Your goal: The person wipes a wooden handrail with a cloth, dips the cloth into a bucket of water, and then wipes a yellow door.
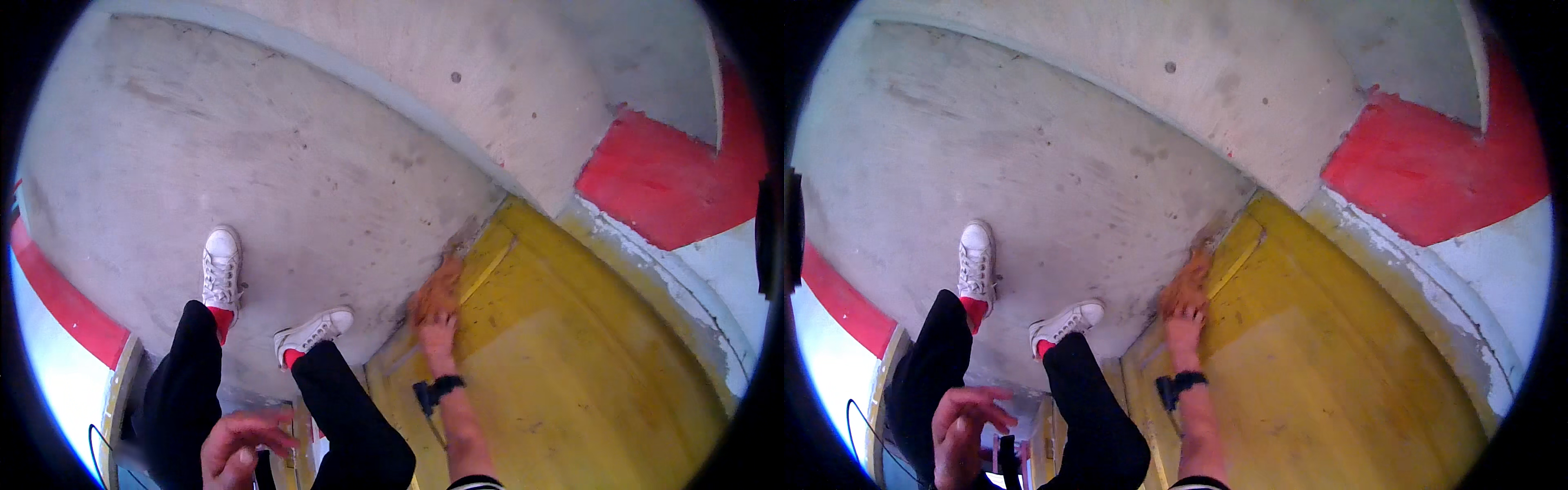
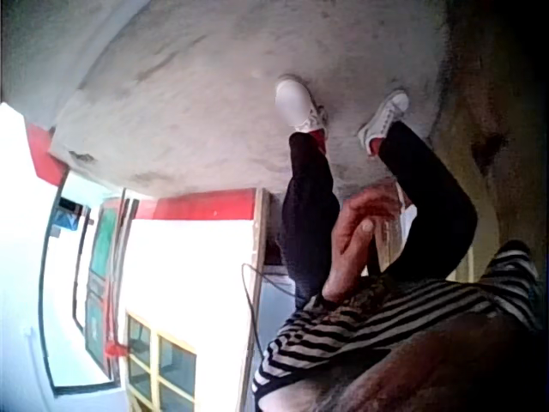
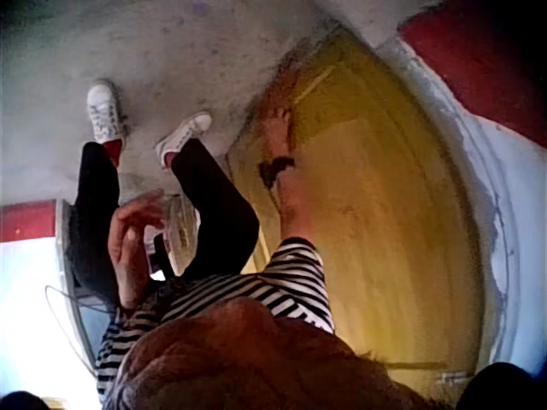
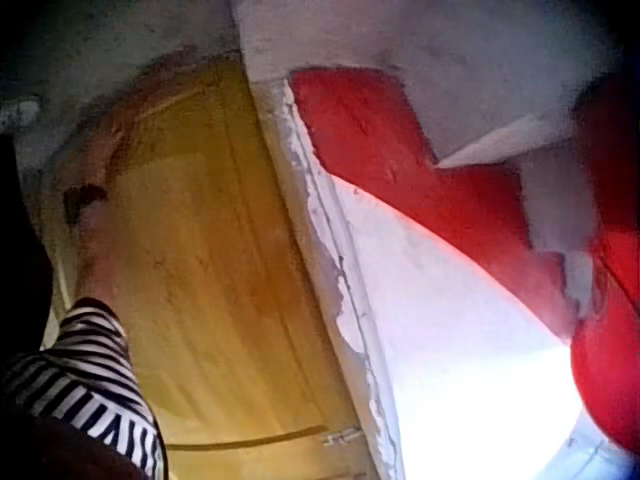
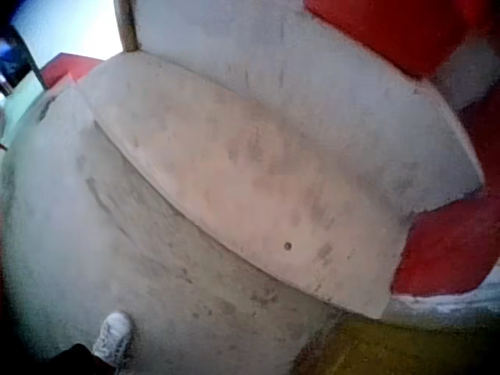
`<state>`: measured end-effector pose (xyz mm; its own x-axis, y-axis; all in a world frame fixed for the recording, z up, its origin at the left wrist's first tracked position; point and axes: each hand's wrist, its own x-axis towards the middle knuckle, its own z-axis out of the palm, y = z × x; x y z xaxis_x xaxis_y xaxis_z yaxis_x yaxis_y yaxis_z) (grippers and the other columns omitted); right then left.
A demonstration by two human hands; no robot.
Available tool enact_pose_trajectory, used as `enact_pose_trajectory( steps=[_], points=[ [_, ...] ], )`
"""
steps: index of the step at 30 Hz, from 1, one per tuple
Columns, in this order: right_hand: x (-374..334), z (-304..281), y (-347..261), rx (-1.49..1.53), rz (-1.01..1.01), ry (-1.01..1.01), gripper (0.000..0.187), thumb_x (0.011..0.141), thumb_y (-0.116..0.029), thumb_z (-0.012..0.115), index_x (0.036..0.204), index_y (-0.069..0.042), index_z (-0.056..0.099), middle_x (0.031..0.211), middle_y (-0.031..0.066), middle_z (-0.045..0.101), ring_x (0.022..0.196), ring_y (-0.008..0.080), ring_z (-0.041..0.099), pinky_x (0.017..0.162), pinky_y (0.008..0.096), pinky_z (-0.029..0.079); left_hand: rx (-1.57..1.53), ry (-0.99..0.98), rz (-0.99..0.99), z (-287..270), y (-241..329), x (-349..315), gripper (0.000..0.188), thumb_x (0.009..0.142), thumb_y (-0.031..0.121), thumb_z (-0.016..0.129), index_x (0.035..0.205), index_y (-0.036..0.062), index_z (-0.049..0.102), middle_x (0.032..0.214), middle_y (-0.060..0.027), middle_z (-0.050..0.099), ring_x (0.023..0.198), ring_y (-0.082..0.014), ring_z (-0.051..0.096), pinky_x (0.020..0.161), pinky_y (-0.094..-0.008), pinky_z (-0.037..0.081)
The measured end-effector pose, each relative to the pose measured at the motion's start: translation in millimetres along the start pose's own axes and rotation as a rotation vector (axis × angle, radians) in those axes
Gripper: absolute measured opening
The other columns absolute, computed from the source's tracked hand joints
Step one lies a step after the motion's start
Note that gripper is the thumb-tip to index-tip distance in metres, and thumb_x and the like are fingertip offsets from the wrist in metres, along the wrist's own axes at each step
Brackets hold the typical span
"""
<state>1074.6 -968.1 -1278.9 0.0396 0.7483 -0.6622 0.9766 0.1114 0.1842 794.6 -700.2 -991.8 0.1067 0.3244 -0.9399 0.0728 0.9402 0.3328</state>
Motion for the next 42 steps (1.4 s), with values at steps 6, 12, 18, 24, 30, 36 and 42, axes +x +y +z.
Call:
enact_pose_trajectory(
  steps=[6, 12, 18, 24, 30, 36, 42],
  points=[
    [-72.3, -119.7, -11.2, 1.027, 0.254, -0.513, 0.023, 0.070, -0.015, 0.057, 0.092, -0.017, 0.066, 0.088, 0.0131, 0.063, 0.080, 0.0294, 0.060, 0.069, 0.0328, 0.048, 0.151, -0.148, -0.056, -3.5, -74.8, 16.5, 0.033, 0.086, 0.014, 0.052, 0.117, 0.0034, 0.048, 0.128, -0.0137, 0.044, 0.105, -0.0222, 0.052, 0.080, -0.0311, 0.047],
    [-88.5, -243.5, -8.9, 1.573, -0.334, -0.293, 0.029, 0.065, -0.016, 0.064, 0.092, -0.005, 0.057, 0.090, 0.0133, 0.058, 0.089, 0.0336, 0.054, 0.076, 0.0383, 0.044, 0.356, -0.232, 0.104, 11.6, -120.8, 17.9, 0.035, 0.085, 0.014, 0.054, 0.118, 0.0052, 0.048, 0.129, -0.0130, 0.041, 0.108, -0.0196, 0.049, 0.085, -0.0278, 0.043],
    [-94.4, -279.9, -29.4, 1.813, -0.214, -0.186, 0.045, 0.063, -0.016, 0.068, 0.105, -0.004, 0.058, 0.111, 0.0142, 0.053, 0.102, 0.0333, 0.050, 0.089, 0.0388, 0.039, -0.151, -0.183, -0.233, 27.4, -85.5, -3.6, 0.024, 0.091, 0.020, 0.045, 0.108, 0.0041, 0.052, 0.098, -0.0010, 0.055, 0.093, -0.0086, 0.050, 0.084, -0.0235, 0.040],
    [-96.0, -282.7, -42.0, 1.837, -0.005, 0.027, 0.061, 0.070, -0.024, 0.064, 0.125, -0.008, 0.046, 0.132, 0.0099, 0.040, 0.124, 0.0273, 0.035, 0.105, 0.0388, 0.023, 0.022, -0.229, -0.080, 23.9, -72.5, -16.8, 0.023, 0.092, 0.016, 0.044, 0.106, 0.0020, 0.054, 0.097, -0.0011, 0.055, 0.090, -0.0080, 0.050, 0.081, -0.0219, 0.040],
    [-94.8, -290.9, -52.2, 2.449, 0.115, -0.418, 0.068, 0.072, -0.023, 0.062, 0.133, -0.007, 0.037, 0.136, 0.0093, 0.038, 0.126, 0.0208, 0.035, 0.105, 0.0330, 0.025, -0.187, -0.186, -0.209, 18.1, -61.1, -32.5, 0.029, 0.091, 0.020, 0.045, 0.113, 0.0028, 0.053, 0.110, -0.0061, 0.055, 0.099, -0.0134, 0.053, 0.086, -0.0256, 0.041],
    [16.9, -256.9, 97.7, 0.438, 0.178, 0.364, 0.036, 0.073, -0.020, 0.062, 0.109, -0.021, 0.058, 0.113, 0.0085, 0.053, 0.099, 0.0340, 0.051, 0.080, 0.0435, 0.046, 0.004, -0.119, 0.087, -15.7, -30.4, -41.6, 0.038, 0.090, 0.032, 0.047, 0.113, 0.0025, 0.051, 0.115, -0.0125, 0.055, 0.097, -0.0187, 0.058, 0.081, -0.0286, 0.045],
    [-15.1, -187.8, 170.0, -0.199, 0.193, 0.174, 0.032, 0.075, -0.023, 0.058, 0.105, -0.013, 0.060, 0.124, 0.0131, 0.043, 0.111, 0.0341, 0.040, 0.082, 0.0463, 0.043, -0.256, -0.094, 0.031, -32.7, -23.3, -31.2, 0.034, 0.092, 0.030, 0.044, 0.109, 0.0011, 0.050, 0.108, -0.0156, 0.057, 0.085, -0.0192, 0.061, 0.071, -0.0271, 0.049]
  ],
)
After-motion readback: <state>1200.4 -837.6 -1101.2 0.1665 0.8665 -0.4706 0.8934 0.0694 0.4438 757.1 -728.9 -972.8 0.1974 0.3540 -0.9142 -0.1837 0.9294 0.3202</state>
